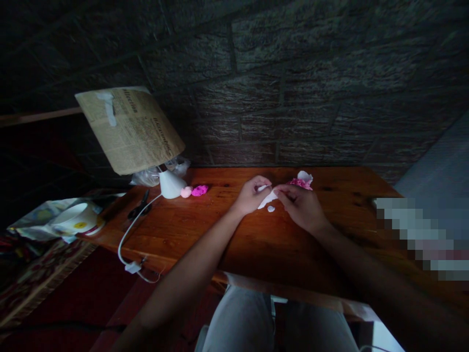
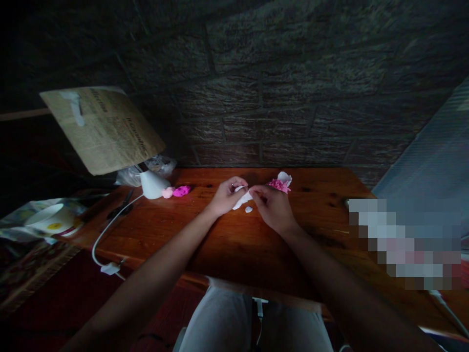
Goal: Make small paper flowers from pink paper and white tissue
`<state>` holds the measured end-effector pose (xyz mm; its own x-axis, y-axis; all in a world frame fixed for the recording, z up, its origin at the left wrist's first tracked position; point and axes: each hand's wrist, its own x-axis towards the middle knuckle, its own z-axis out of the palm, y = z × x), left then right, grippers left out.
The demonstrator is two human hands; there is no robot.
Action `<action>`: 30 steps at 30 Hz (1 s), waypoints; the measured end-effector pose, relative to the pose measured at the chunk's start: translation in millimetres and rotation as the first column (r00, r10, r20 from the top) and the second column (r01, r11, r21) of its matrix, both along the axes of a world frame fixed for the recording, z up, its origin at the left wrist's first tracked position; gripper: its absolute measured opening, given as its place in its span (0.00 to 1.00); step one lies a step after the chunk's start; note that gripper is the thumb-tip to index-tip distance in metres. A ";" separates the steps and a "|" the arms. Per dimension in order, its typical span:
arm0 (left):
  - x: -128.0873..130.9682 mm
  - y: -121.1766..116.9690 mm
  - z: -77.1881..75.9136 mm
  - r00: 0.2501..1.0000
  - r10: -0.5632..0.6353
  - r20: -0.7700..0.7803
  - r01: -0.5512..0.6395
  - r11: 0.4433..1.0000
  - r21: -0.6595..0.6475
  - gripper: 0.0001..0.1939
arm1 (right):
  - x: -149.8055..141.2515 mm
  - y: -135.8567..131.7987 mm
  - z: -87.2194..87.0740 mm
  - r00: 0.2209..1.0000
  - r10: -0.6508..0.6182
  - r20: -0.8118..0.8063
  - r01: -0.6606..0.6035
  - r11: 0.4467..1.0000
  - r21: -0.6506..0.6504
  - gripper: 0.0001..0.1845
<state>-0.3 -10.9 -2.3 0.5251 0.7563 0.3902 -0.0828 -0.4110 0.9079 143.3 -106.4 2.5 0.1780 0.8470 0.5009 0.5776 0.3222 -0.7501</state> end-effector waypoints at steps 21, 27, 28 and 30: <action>-0.5 9.6 -4.5 0.988 0.130 0.082 -0.117 0.981 -0.153 0.07 | 0.2 3.4 -0.2 0.952 0.035 -0.305 -0.090 0.981 -0.170 0.23; -7.7 20.7 -6.5 0.956 0.292 0.041 -0.275 0.933 -0.234 0.05 | -0.6 0.2 3.9 0.924 0.030 -0.381 -0.094 0.984 -0.149 0.25; -11.5 24.3 -5.8 0.936 0.353 0.013 -0.338 0.907 -0.252 0.04 | 0.3 -0.8 5.0 0.917 0.026 -0.398 -0.088 0.986 -0.139 0.26; -20.1 30.8 -4.4 0.906 0.422 -0.041 -0.419 0.875 -0.242 0.04 | 2.7 -2.2 6.7 0.899 0.005 -0.439 -0.069 0.989 -0.130 0.26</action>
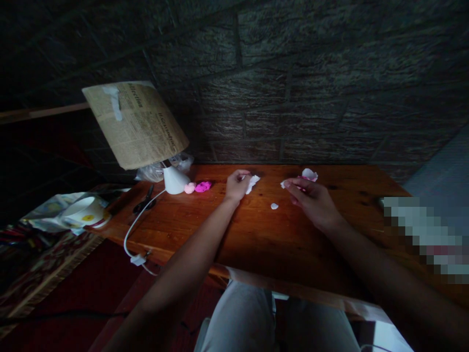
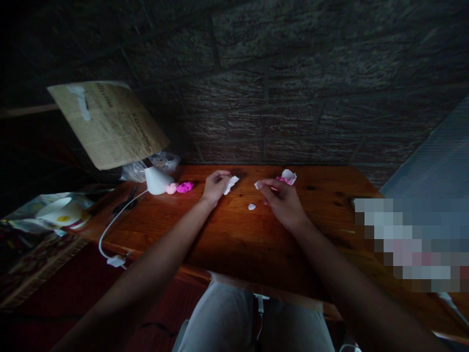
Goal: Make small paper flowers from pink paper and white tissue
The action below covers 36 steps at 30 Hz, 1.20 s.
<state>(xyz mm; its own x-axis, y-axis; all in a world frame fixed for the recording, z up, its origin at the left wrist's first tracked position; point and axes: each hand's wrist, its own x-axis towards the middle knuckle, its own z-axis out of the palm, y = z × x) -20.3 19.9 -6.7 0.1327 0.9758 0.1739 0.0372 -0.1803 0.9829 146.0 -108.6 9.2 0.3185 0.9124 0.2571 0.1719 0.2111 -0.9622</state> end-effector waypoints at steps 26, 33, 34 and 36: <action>8.0 -30.8 -1.9 0.816 -0.493 -0.300 0.575 0.745 0.339 0.11 | 5.6 2.4 -4.3 0.994 0.091 -0.054 -0.099 0.979 -0.178 0.14; 6.9 -28.9 -1.4 0.806 -0.520 -0.284 0.592 0.728 0.346 0.10 | 7.5 4.5 -7.1 0.996 0.090 0.022 -0.086 0.986 -0.146 0.14; 7.1 -28.7 -1.8 0.809 -0.518 -0.279 0.588 0.730 0.349 0.10 | 8.1 4.7 -7.6 0.996 0.089 0.031 -0.083 0.986 -0.141 0.14; 7.1 -28.5 -2.4 0.816 -0.509 -0.274 0.578 0.733 0.359 0.10 | 9.3 4.8 -8.7 0.994 0.094 0.053 -0.086 0.987 -0.134 0.14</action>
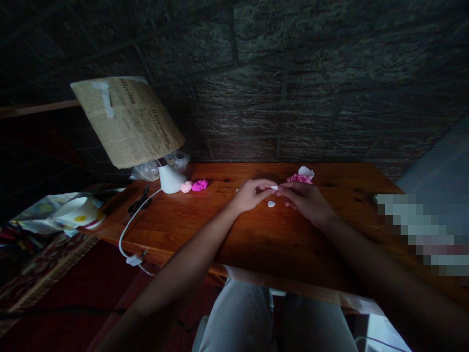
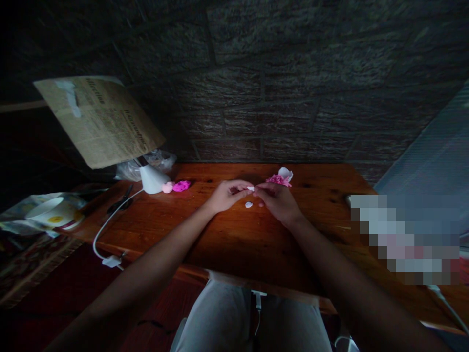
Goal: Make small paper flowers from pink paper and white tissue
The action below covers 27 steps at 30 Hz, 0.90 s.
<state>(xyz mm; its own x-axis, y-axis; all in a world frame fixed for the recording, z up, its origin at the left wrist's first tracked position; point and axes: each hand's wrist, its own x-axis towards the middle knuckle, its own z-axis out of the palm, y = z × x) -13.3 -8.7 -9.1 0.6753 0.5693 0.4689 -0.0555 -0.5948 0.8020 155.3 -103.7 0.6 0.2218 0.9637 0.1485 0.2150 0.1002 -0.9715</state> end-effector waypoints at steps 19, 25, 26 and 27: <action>-0.9 -1.3 0.6 0.998 0.005 -0.060 -0.001 0.997 0.073 0.10 | 2.1 0.6 -3.2 0.996 0.070 0.063 -0.071 0.997 0.016 0.13; -2.1 -3.3 2.2 0.992 0.077 -0.101 -0.066 0.992 0.108 0.09 | 1.6 1.6 -5.2 0.994 0.062 0.092 -0.063 0.998 0.007 0.13; -2.2 -3.5 2.5 0.991 0.080 -0.107 -0.068 0.991 0.112 0.09 | 1.8 1.8 -5.8 0.993 0.057 0.101 -0.057 0.998 0.005 0.13; -2.4 -3.7 2.8 0.990 0.081 -0.113 -0.068 0.991 0.115 0.09 | 2.0 1.9 -6.3 0.992 0.051 0.113 -0.052 0.999 0.002 0.13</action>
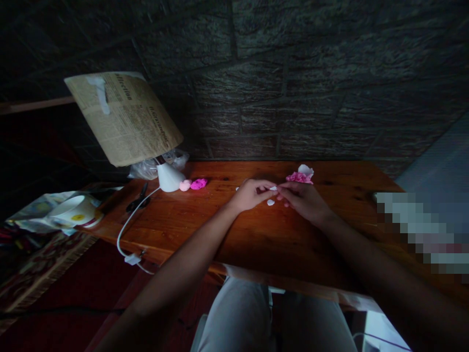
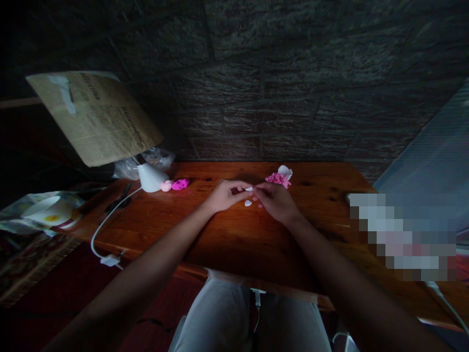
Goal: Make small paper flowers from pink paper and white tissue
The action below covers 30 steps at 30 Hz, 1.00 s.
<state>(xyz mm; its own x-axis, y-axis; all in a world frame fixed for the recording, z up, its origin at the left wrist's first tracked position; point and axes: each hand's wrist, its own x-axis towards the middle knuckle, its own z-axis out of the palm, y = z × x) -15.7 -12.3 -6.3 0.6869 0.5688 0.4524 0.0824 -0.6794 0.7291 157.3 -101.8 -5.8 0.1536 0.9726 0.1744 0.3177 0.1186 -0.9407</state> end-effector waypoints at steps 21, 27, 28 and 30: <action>-0.3 1.1 -0.3 0.996 -0.091 -0.018 0.086 0.981 -0.173 0.10 | -0.6 -1.8 2.3 0.994 -0.006 0.109 0.008 1.000 -0.017 0.11; -1.9 1.2 0.4 0.997 -0.078 -0.029 0.073 0.987 -0.141 0.12 | 0.2 -1.2 0.9 0.992 0.008 0.126 -0.007 1.000 -0.009 0.12; -2.1 1.4 0.3 0.997 -0.069 -0.024 0.066 0.990 -0.126 0.12 | 0.0 -1.2 1.1 0.992 0.005 0.125 -0.004 1.000 -0.012 0.13; -2.3 1.4 0.3 0.998 -0.059 -0.015 0.057 0.993 -0.101 0.13 | -0.5 -1.4 1.9 0.992 0.001 0.123 0.001 1.000 -0.019 0.13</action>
